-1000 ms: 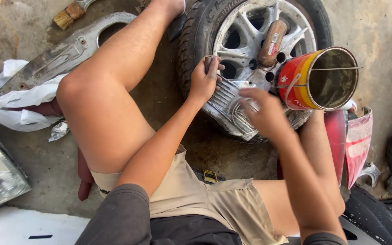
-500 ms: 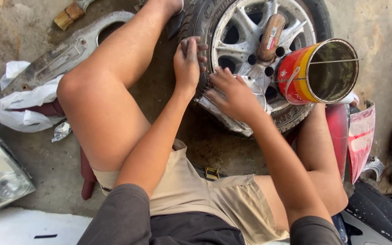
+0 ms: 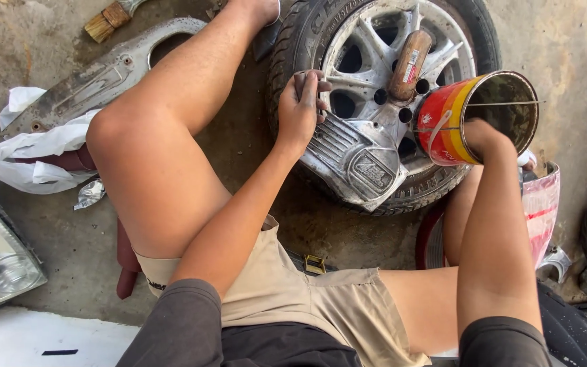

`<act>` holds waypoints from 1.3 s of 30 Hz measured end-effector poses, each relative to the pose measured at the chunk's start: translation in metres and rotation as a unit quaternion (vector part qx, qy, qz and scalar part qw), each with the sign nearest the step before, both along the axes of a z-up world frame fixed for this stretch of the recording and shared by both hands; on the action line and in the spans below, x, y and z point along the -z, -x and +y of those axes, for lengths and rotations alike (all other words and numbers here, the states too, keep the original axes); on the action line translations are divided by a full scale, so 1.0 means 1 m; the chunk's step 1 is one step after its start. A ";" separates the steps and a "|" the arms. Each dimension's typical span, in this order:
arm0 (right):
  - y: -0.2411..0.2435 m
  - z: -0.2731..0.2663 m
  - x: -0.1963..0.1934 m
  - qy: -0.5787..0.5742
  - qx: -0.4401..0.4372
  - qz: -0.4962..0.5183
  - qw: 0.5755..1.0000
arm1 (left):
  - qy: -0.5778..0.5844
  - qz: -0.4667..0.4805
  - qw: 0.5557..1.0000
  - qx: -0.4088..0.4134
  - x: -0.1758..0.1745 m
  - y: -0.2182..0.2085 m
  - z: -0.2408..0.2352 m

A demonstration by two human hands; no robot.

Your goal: Hand-sanding a metal engine cover component using sandpaper and a liquid solution.

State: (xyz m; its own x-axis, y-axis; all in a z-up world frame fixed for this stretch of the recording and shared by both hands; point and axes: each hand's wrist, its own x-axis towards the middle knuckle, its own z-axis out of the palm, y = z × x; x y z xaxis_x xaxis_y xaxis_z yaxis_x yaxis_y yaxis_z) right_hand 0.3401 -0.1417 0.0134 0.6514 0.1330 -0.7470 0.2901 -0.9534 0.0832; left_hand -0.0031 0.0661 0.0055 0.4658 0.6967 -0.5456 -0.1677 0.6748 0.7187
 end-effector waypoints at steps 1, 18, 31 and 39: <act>0.003 0.001 -0.006 -0.001 -0.001 0.000 1.000 | -0.001 0.000 1.000 -0.001 0.000 0.002 0.000; 0.211 0.063 -0.081 -0.256 -0.343 0.011 0.904 | 0.011 -0.032 0.999 -0.022 0.003 0.002 -0.008; 0.207 0.058 -0.053 -0.207 -0.431 -0.087 0.874 | -0.020 -0.021 0.999 -0.018 0.002 0.003 -0.005; 0.220 0.050 -0.063 -0.230 -0.412 -0.079 0.878 | -0.015 -0.039 0.999 -0.012 0.005 -0.004 -0.008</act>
